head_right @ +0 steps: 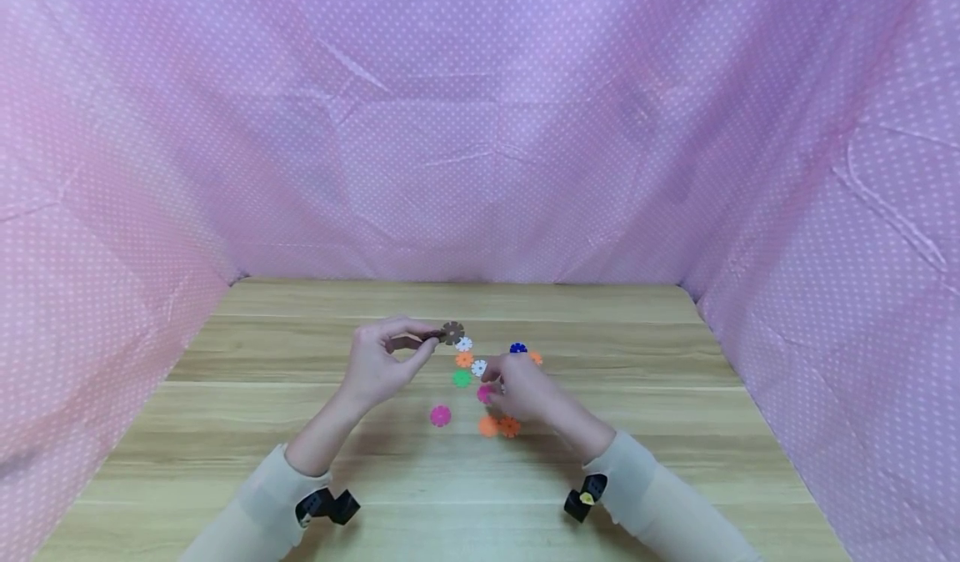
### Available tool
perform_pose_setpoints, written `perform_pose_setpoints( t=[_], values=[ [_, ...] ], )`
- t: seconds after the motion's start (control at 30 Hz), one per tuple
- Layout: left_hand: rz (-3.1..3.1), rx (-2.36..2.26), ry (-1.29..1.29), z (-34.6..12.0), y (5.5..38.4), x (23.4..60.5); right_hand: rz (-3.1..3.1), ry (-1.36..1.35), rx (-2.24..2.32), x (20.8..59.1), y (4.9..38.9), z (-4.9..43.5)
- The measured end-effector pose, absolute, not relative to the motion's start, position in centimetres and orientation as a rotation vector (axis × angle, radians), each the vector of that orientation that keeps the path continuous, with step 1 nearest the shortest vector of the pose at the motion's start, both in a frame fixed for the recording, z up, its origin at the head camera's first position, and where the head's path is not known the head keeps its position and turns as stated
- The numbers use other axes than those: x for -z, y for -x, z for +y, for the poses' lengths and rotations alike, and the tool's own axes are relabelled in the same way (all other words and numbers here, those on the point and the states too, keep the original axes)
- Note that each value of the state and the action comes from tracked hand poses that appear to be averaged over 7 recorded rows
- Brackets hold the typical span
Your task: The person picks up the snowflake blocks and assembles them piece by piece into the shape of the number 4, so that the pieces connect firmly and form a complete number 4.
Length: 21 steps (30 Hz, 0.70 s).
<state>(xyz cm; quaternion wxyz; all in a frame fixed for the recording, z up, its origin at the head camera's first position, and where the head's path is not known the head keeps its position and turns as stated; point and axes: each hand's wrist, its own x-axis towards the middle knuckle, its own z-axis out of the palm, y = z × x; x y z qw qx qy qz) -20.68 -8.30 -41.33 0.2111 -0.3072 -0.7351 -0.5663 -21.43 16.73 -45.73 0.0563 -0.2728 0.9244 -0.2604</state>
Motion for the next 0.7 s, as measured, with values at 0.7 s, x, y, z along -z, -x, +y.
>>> perform_pose_setpoints(
  t=[0.7],
  values=[
    [-2.083, 1.608, 0.856, -8.1, 20.0, 41.4, 2.751, 0.732, 0.717, 47.0, 21.7, 16.2]
  ],
)
